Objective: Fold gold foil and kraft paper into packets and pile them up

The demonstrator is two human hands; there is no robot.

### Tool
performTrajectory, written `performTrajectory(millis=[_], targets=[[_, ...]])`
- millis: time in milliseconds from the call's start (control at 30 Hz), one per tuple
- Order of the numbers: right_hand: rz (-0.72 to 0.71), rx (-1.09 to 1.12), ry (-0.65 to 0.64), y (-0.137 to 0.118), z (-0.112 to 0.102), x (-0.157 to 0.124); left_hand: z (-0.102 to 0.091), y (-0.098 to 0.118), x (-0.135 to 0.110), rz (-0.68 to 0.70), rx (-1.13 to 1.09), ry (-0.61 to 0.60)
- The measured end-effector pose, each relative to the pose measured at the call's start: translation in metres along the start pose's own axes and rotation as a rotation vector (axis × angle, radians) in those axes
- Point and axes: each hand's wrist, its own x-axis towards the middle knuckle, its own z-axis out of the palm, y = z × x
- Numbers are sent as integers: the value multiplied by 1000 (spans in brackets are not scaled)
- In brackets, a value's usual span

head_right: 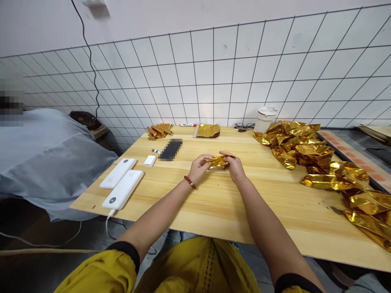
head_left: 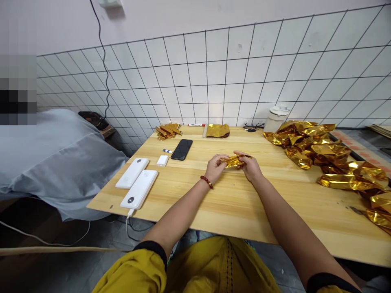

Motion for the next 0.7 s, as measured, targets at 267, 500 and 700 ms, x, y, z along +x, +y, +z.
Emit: performTrajectory(millis=[267,500,700], targets=[[7,48,-8,3,-9,7,1,13,-6,4,134,-19],[1,95,-53,0,-8,3,0,-1,-3,-59,104,-28],[20,1,-134,4,-6,5,1,11,-2,-129,18,12]])
